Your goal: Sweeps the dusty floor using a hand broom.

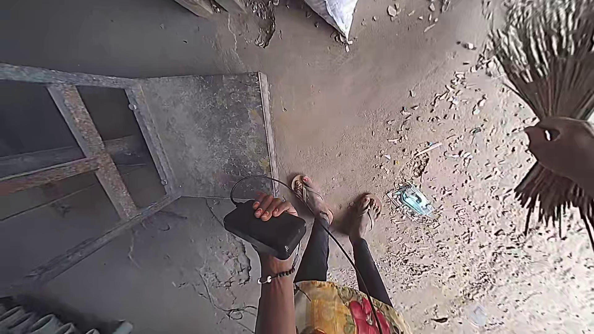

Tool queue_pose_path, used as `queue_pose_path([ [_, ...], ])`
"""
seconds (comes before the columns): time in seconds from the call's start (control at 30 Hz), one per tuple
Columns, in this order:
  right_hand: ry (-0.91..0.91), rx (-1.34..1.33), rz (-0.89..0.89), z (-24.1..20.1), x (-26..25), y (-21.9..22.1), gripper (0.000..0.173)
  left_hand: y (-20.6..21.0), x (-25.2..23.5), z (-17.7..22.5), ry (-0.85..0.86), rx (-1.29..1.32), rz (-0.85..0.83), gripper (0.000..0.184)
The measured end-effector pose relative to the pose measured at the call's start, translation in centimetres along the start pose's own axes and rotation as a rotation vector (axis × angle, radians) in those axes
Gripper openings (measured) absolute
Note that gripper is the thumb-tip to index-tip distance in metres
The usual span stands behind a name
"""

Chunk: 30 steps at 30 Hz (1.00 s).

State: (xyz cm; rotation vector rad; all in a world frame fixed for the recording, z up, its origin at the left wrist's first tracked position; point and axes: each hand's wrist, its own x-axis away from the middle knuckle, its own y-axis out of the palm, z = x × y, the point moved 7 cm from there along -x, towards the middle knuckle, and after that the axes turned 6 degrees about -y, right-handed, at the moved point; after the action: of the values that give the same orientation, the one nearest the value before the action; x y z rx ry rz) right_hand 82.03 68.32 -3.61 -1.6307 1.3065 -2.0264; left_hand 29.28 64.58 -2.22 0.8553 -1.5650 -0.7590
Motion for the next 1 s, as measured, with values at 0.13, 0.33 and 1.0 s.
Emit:
queue_pose_path([
  [0.13,-0.286,-0.195,0.067,-7.5,7.8,9.7,0.035,0.3,-0.7,-0.3,0.017,-0.005,0.004,0.024],
  [0.33,-0.583,0.081,-0.626,-25.7,9.2,21.7,0.038,1.3,-1.0,-1.0,-0.026,-0.098,-0.013,0.022],
  [1.0,-0.404,0.14,-0.725,-12.5,10.3,21.7,0.048,2.5,-3.6,-2.5,-0.059,-0.167,0.045,0.022],
])
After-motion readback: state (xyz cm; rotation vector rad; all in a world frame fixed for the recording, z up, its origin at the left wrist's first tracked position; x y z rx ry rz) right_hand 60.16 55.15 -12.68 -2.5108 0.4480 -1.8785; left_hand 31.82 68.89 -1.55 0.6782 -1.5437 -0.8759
